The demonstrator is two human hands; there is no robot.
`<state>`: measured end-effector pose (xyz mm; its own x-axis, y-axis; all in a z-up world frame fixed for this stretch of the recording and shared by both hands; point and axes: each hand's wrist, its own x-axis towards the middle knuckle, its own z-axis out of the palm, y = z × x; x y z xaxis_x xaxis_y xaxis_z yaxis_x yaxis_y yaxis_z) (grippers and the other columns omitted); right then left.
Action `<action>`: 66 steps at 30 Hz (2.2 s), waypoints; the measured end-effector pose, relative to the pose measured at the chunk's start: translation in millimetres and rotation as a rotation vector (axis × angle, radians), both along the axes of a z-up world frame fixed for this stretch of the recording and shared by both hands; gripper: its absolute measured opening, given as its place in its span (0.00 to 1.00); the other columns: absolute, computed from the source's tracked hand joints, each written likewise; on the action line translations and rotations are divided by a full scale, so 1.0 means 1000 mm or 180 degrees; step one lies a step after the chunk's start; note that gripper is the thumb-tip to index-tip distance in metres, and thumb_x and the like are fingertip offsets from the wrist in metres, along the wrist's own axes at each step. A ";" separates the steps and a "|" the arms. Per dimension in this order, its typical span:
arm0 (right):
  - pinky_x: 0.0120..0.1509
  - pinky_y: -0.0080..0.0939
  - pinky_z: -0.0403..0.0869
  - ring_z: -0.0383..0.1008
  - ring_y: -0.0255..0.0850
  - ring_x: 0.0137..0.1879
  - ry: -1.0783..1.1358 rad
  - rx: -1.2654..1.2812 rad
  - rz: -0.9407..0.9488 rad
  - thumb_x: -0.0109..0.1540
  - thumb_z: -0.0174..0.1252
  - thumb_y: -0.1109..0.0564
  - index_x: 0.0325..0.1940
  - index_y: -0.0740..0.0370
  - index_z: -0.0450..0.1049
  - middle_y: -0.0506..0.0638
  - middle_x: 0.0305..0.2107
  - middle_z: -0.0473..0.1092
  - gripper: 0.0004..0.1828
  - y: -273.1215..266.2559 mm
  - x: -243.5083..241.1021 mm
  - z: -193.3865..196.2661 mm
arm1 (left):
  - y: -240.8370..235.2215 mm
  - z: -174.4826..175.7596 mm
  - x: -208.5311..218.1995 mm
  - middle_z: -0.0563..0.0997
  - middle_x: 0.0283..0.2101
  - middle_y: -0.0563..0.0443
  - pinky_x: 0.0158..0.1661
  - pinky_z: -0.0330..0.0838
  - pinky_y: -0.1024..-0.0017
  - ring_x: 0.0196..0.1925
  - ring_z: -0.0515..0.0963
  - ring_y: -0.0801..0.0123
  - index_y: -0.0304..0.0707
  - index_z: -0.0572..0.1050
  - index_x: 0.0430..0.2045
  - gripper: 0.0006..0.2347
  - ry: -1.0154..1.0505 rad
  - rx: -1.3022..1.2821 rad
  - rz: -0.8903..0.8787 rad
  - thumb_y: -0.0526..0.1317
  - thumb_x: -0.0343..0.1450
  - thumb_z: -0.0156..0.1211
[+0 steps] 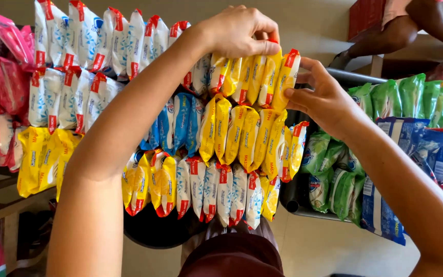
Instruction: Wiping individual product pouches with a cloth and placing them onto retail display shelves.
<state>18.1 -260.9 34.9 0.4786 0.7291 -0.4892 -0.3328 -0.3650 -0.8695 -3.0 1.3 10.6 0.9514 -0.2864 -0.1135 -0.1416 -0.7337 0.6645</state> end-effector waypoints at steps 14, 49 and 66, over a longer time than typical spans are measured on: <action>0.54 0.44 0.79 0.72 0.48 0.55 0.0091 -0.0427 0.0068 0.64 0.55 0.61 0.72 0.59 0.55 0.58 0.54 0.63 0.32 0.004 0.005 -0.014 | -0.014 -0.012 -0.017 0.82 0.49 0.52 0.47 0.74 0.49 0.47 0.81 0.57 0.53 0.73 0.57 0.25 -0.0307 0.0439 0.0177 0.61 0.77 0.32; 0.37 0.38 0.79 0.75 0.43 0.34 -0.1022 -0.0100 0.0369 0.68 0.55 0.51 0.67 0.68 0.54 0.59 0.37 0.69 0.30 0.009 0.010 -0.006 | -0.015 0.017 -0.030 0.82 0.46 0.41 0.61 0.61 0.40 0.48 0.80 0.47 0.60 0.61 0.65 0.35 0.0055 0.0499 -0.0204 0.45 0.62 0.73; 0.38 0.35 0.72 0.72 0.38 0.36 -0.1112 -0.0153 0.0985 0.63 0.49 0.71 0.77 0.61 0.56 0.55 0.43 0.70 0.36 0.001 0.066 -0.067 | -0.032 0.019 -0.030 0.72 0.64 0.60 0.64 0.50 0.39 0.64 0.67 0.56 0.71 0.75 0.53 0.27 0.0271 0.0583 -0.0441 0.36 0.59 0.54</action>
